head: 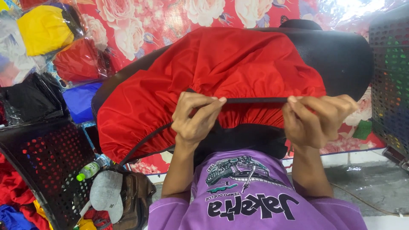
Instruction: Fitting a red elastic fabric cover onto a black motorcycle seat by stretching and tucking the edges.
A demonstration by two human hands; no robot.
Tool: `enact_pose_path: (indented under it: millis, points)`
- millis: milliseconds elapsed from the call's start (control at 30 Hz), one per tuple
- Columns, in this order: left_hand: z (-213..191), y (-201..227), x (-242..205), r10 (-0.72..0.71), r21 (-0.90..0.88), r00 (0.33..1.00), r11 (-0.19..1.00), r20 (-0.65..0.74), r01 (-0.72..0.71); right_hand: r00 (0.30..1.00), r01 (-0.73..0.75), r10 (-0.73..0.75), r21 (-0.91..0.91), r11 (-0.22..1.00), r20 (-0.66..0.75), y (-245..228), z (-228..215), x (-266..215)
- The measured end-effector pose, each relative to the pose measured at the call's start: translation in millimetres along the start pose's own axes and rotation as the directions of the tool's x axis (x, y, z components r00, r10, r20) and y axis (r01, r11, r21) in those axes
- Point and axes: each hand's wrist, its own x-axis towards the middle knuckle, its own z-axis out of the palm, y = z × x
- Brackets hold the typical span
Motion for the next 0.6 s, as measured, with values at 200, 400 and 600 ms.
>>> enact_pose_path:
  millis: [200, 400, 600]
  points:
    - [-8.9, -0.4, 3.1, -0.03, 0.03, 0.999, 0.999, -0.012, 0.03, 1.0, 0.027, -0.026, -0.107, 0.994, 0.006, 11.0, -10.4, -1.2]
    - [-8.7, 5.6, 11.7, -0.104, -0.051, 0.985, 0.992, 0.14, 0.112, 0.996, -0.051, 0.052, -0.021, 0.998, 0.074, 4.3, -6.6, 1.8]
    - [-14.8, 5.0, 21.6, -0.242, -0.125, 0.875, 0.939, 0.419, 0.32, 0.864, -0.317, 0.19, 0.212, 0.924, 0.466, 3.1, -3.5, 17.9]
